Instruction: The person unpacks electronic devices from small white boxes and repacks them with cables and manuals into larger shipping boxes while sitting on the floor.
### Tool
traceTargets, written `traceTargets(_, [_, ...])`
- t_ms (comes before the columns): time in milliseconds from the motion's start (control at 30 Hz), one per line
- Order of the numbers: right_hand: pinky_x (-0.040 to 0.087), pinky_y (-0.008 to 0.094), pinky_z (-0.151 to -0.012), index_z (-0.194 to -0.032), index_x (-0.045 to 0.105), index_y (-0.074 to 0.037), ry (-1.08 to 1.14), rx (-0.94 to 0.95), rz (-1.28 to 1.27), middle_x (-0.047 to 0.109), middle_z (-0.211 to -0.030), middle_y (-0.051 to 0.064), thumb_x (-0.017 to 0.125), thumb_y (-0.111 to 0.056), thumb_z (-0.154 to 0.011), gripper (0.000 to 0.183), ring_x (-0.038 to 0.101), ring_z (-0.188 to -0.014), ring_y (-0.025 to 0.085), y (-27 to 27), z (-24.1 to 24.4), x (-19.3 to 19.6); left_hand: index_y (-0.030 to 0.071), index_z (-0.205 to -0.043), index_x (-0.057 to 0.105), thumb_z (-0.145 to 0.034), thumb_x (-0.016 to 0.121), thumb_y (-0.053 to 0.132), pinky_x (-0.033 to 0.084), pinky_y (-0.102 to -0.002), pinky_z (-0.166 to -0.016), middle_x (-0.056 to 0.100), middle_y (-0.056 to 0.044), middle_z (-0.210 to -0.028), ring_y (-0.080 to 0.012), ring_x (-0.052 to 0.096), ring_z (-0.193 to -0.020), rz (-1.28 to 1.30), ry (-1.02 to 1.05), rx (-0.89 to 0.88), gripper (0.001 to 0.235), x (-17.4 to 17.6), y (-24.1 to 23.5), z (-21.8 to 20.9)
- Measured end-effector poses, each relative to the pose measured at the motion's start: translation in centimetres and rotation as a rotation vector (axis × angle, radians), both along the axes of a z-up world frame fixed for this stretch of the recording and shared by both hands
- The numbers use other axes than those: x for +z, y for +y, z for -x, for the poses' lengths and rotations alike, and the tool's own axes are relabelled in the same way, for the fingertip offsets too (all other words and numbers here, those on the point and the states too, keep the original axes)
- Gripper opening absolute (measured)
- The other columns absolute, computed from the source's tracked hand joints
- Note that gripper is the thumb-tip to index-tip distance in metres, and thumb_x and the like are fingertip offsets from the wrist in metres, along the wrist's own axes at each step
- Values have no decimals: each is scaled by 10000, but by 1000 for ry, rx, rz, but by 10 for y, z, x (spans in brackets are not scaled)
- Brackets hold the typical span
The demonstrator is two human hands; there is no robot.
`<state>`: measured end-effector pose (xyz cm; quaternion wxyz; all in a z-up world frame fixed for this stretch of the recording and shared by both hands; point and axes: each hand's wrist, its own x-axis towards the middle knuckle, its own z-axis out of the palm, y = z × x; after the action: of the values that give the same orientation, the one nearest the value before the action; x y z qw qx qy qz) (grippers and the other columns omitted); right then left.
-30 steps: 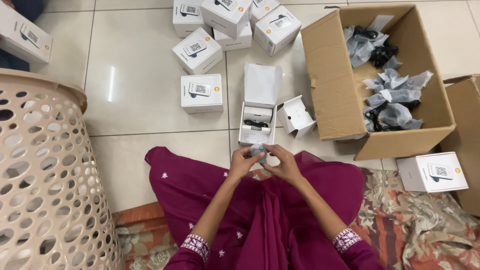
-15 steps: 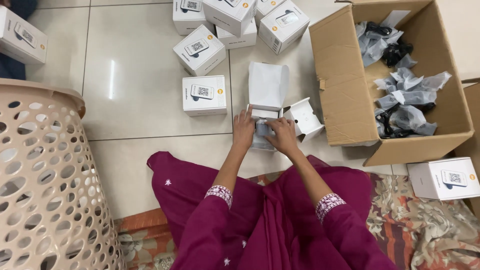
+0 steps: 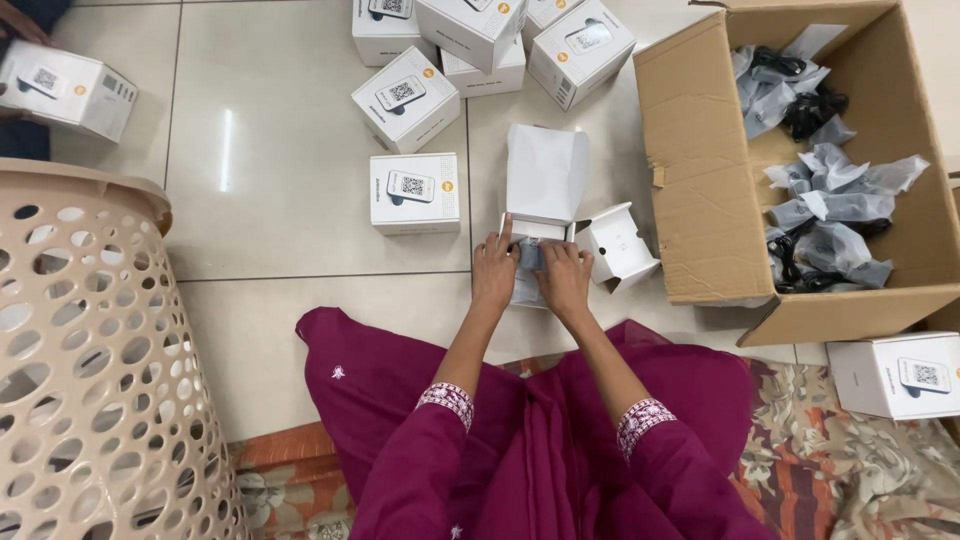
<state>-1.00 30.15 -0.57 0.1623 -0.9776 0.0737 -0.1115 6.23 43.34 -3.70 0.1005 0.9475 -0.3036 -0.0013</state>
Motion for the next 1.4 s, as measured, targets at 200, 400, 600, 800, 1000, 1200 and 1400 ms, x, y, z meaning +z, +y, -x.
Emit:
traceTargets(200, [352,470,-994,-1275,658,-48,6,-39,178,701,-1144,75,830,-201,-769,556,573,-1144,255,10,-7,-4,77,-1138,766,-882,631,65,429,-432,-1078,221,-97,-1698,-268,443,-1373,35,-23,-5,289,-11,1,0])
traceTargets(400, [363,464,-974,-1245,672,-46,30,-51,228,713,-1063,82,834,-213,-760,538,607,-1061,256,8,-17,-1,-32,-1192,705,-896,611,47,446,-434,-1061,222,-121,-1694,-306,449,-1364,77,-41,18,320,-19,-1,-2])
traceTargets(600, [373,482,-950,-1006,681,-129,-35,-60,90,721,-981,51,852,-206,-724,339,630,-980,252,6,-18,3,-48,-1180,689,-913,597,31,449,-430,-1088,192,-120,-1705,-313,442,-1386,85,12,32,293,-12,0,0])
traceTargets(800, [366,462,-858,-963,672,-138,-20,-58,78,705,-951,48,861,-193,-690,337,624,-970,264,8,-24,10,-40,-1241,666,-889,602,7,436,-445,-1086,171,-128,-1705,-326,435,-1370,83,47,21,361,-15,0,-3])
traceTargets(1000, [372,452,-881,-1026,663,-131,0,-84,75,688,-1020,61,860,-179,-678,403,602,-1038,267,7,-19,6,-31,-1315,630,-828,658,-6,346,-500,-1141,206,-154,-1683,-362,410,-1370,114,3,12,488,-20,2,-2])
traceTargets(1200, [432,462,-979,-1207,641,-117,-195,-74,-157,642,-1206,106,816,-178,-807,441,563,-1175,311,-33,9,16,44,-1335,621,-735,673,-35,316,-504,-1191,287,-158,-1636,-364,361,-1431,217,26,10,608,14,7,13])
traceTargets(1400, [424,500,-1031,-1538,292,-7,-74,-305,-13,545,-1350,287,878,-227,-707,1041,516,-1206,440,-116,20,-10,70,-1369,585,-742,645,-52,332,-521,-1155,323,-163,-1588,-388,325,-1450,343,56,-42,641,48,-33,37])
